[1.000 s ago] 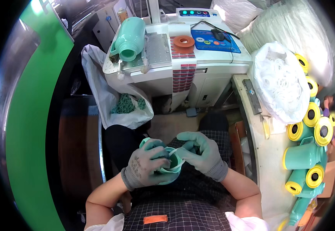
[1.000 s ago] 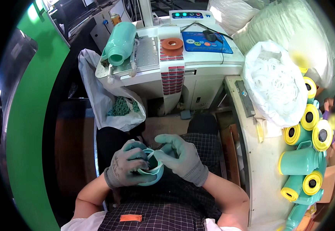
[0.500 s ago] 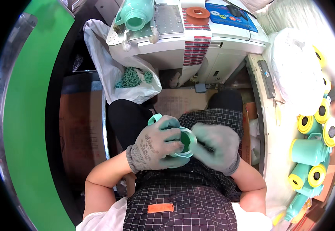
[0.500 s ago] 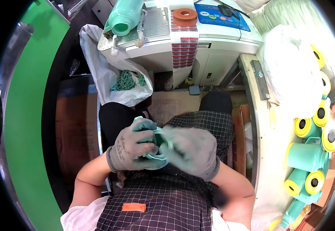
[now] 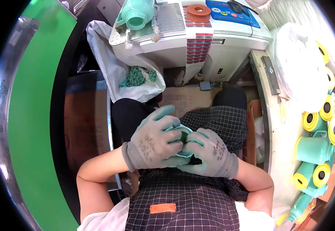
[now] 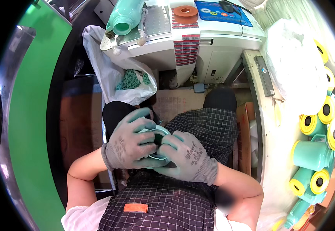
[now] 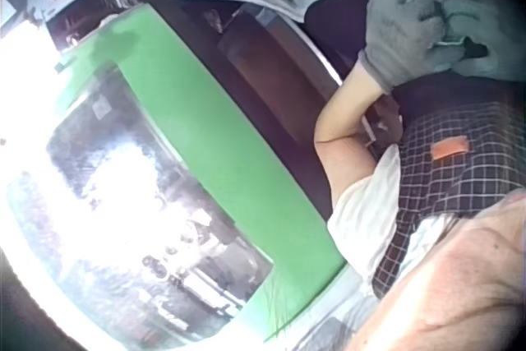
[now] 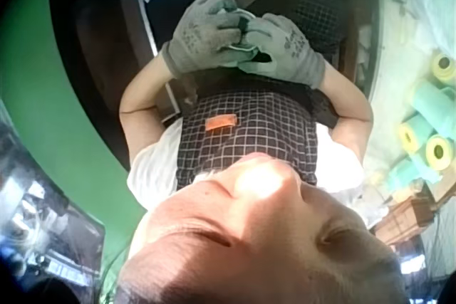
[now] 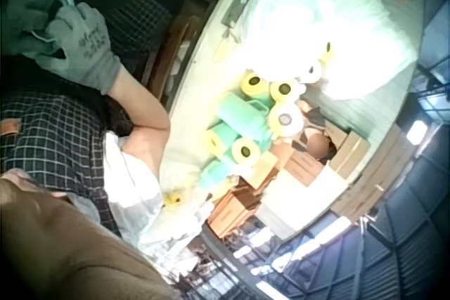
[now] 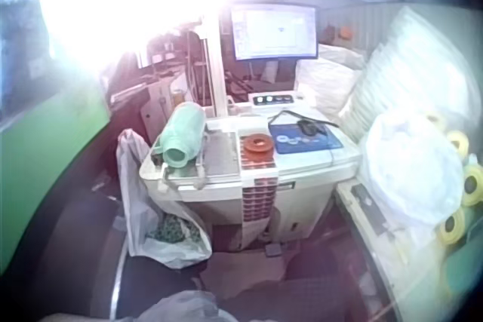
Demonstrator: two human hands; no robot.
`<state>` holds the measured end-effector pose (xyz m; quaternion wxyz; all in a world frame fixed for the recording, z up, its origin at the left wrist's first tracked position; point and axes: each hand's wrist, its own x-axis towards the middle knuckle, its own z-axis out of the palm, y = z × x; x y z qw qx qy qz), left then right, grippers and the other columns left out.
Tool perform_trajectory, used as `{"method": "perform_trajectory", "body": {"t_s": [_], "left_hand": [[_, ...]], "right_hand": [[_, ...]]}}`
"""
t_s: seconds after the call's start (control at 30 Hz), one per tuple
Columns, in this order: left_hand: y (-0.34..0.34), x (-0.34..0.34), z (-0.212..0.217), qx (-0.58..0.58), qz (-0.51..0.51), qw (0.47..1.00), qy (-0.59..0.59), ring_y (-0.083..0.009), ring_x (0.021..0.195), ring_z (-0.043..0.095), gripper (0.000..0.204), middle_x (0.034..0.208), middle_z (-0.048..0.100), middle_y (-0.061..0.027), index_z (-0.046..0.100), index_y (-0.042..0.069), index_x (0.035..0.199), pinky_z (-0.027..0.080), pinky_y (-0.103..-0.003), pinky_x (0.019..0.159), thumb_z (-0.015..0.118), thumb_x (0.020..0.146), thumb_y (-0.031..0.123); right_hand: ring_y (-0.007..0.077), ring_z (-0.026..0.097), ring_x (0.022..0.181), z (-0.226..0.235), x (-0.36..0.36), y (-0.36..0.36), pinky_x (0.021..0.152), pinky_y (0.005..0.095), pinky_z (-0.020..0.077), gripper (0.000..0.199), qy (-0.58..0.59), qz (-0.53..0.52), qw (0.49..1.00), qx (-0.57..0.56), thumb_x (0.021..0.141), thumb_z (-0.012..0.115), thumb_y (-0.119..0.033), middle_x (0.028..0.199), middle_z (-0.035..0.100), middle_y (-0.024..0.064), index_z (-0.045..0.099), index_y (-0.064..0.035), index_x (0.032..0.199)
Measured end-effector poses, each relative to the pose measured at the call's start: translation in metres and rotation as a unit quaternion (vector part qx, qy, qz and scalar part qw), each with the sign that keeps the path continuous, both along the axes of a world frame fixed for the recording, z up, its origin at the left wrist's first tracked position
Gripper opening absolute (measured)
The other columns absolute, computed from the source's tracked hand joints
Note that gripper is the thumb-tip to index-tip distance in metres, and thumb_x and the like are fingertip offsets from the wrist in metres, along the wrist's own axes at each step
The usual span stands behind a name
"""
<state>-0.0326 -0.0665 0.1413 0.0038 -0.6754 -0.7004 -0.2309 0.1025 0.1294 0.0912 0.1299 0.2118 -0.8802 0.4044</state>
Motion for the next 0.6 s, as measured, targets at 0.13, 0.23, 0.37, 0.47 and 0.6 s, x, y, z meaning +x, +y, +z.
{"method": "perform_trajectory", "body": {"t_s": [0.13, 0.23, 0.37, 0.47, 0.6], "left_hand": [[-0.001, 0.008, 0.013, -0.022, 0.098, 0.994, 0.032, -0.0299, 0.108, 0.068, 0.032, 0.098, 0.074, -0.0085, 0.077, 0.008, 0.099, 0.052, -0.058, 0.103, 0.084, 0.077, 0.031], [-0.003, 0.014, 0.025, -0.091, 0.123, 0.982, 0.110, -0.0269, 0.102, 0.067, 0.037, 0.090, 0.072, -0.0067, 0.078, 0.006, 0.107, 0.052, -0.055, 0.101, 0.082, 0.076, 0.026], [0.007, 0.009, 0.052, -0.203, 0.096, 0.961, 0.161, -0.0251, 0.104, 0.064, 0.028, 0.097, 0.068, -0.0050, 0.079, 0.011, 0.098, 0.053, -0.050, 0.101, 0.078, 0.072, 0.022], [0.021, 0.002, 0.059, -0.222, 0.077, 0.946, 0.224, -0.0242, 0.111, 0.059, 0.019, 0.108, 0.063, -0.0023, 0.078, 0.014, 0.087, 0.054, -0.048, 0.101, 0.075, 0.071, 0.023], [0.031, -0.011, 0.059, -0.287, 0.012, 0.942, 0.174, -0.0231, 0.110, 0.060, 0.018, 0.109, 0.063, -0.0025, 0.079, 0.014, 0.089, 0.056, -0.043, 0.097, 0.078, 0.076, 0.026]], "right_hand": [[0.0242, 0.062, 0.083, -0.003, -0.001, -0.021, 0.072, 0.0406, 0.0516, 0.036, 0.057, -0.078, 0.995, 0.013, 0.079, 0.089, -0.038, 0.100, 0.061, 0.0060, 0.070, -0.0103, 0.093], [0.0220, 0.062, 0.080, -0.006, -0.004, -0.030, 0.068, 0.0381, 0.0515, 0.034, 0.095, -0.098, 0.990, 0.034, 0.079, 0.088, -0.039, 0.098, 0.060, 0.0054, 0.072, -0.0108, 0.089], [0.0205, 0.062, 0.080, -0.006, -0.005, -0.037, 0.065, 0.0356, 0.0524, 0.034, 0.131, -0.100, 0.984, 0.061, 0.079, 0.088, -0.040, 0.099, 0.061, 0.0047, 0.073, -0.0110, 0.089], [0.0204, 0.060, 0.076, -0.008, -0.003, -0.040, 0.066, 0.0372, 0.0513, 0.033, 0.131, -0.118, 0.983, 0.054, 0.077, 0.088, -0.039, 0.099, 0.065, 0.0029, 0.074, -0.0117, 0.088], [0.0202, 0.061, 0.075, -0.009, -0.003, -0.033, 0.065, 0.0368, 0.0520, 0.033, 0.124, -0.102, 0.986, 0.039, 0.078, 0.087, -0.040, 0.103, 0.068, 0.0030, 0.075, -0.0114, 0.088]]}}
